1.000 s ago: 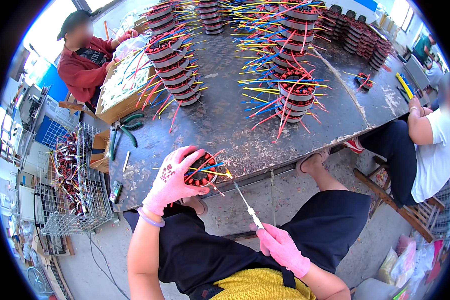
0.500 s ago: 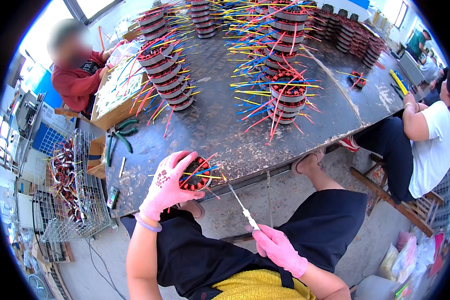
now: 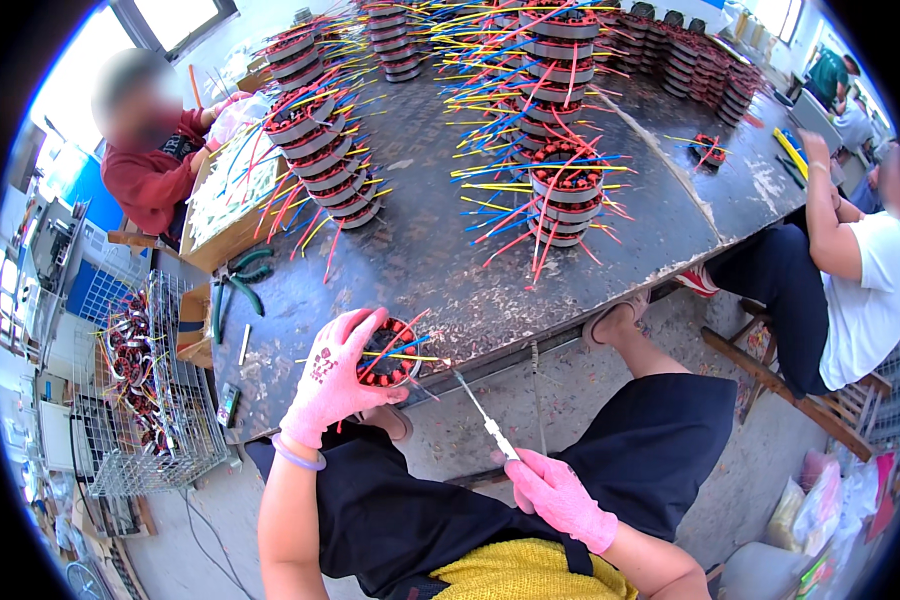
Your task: The person manipulates electrical stator components by trimming wires and stacking completed units on a workspace table.
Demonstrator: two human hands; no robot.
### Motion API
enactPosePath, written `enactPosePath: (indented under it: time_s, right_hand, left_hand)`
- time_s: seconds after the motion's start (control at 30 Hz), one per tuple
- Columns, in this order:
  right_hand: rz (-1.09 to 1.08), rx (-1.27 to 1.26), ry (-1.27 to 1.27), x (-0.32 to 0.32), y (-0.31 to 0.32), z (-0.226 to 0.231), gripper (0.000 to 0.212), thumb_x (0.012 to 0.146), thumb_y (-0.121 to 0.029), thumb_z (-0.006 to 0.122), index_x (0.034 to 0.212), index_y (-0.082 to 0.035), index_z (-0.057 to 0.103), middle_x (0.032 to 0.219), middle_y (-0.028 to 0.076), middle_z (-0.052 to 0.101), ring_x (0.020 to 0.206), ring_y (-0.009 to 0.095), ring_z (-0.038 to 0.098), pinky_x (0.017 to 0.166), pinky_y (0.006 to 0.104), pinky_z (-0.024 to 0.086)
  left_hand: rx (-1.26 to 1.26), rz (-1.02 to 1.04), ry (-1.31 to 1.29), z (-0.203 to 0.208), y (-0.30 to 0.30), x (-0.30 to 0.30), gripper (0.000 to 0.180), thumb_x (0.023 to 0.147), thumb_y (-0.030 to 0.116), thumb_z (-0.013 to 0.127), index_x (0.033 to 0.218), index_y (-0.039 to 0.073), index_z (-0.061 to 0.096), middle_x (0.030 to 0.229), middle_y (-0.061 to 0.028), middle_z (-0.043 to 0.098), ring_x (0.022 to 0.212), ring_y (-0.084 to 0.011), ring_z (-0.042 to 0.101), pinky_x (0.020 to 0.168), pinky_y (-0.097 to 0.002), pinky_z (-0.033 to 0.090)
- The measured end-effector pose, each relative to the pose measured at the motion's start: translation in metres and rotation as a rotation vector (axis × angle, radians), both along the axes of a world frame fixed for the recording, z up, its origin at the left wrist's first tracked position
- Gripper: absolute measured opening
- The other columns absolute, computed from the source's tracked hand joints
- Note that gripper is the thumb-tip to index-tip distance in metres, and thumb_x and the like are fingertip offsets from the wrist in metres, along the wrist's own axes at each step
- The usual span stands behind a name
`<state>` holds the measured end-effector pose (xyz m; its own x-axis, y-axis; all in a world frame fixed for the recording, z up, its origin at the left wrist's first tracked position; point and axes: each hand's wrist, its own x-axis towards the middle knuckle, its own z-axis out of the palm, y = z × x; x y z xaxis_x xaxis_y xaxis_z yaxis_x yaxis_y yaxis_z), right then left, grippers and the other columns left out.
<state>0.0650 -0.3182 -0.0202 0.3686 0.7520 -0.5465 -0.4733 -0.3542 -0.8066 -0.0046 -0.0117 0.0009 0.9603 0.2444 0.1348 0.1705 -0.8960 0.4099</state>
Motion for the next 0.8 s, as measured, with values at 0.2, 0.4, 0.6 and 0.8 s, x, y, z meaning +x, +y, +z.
enactPosePath:
  time_s: [0.2,0.4,0.6,0.8]
  right_hand:
    - [-0.007,0.001,0.001,-0.001,-0.002,-0.007,0.035,0.101,-0.026,0.046,0.125,-0.002,0.057,0.064,-0.003,0.045,0.056,0.006,0.043,0.053,0.024,0.036]
    - [0.001,0.005,-0.018,-0.001,-0.002,-0.006,0.036,0.101,-0.027,0.046,0.125,-0.002,0.057,0.064,-0.003,0.045,0.056,0.005,0.043,0.052,0.024,0.036]
    - [-0.018,0.015,0.005,-0.001,-0.002,-0.008,0.035,0.102,-0.025,0.045,0.125,-0.001,0.057,0.064,-0.003,0.044,0.056,0.005,0.042,0.052,0.023,0.035]
    - [-0.019,0.016,0.033,-0.001,-0.001,-0.007,0.035,0.102,-0.025,0.046,0.124,-0.001,0.057,0.065,-0.003,0.045,0.056,0.005,0.043,0.051,0.0231,0.035]
  left_hand:
    - [0.004,-0.006,-0.005,0.0,-0.001,0.001,0.095,0.053,0.036,0.088,0.133,0.003,0.049,0.128,-0.0165,0.051,0.12,-0.0371,0.049,0.103,-0.044,0.038]
    - [0.011,-0.003,-0.005,-0.002,0.0,0.001,0.095,0.054,0.036,0.088,0.134,0.003,0.049,0.128,-0.0166,0.05,0.12,-0.0373,0.049,0.103,-0.0441,0.038]
    - [0.013,-0.005,-0.002,-0.002,0.0,0.0,0.096,0.054,0.036,0.088,0.134,0.003,0.048,0.127,-0.0165,0.05,0.119,-0.0371,0.049,0.103,-0.044,0.038]
    - [0.006,-0.006,-0.005,-0.002,0.0,0.0,0.096,0.053,0.036,0.088,0.134,0.004,0.048,0.128,-0.0162,0.05,0.119,-0.0368,0.049,0.103,-0.0439,0.038]
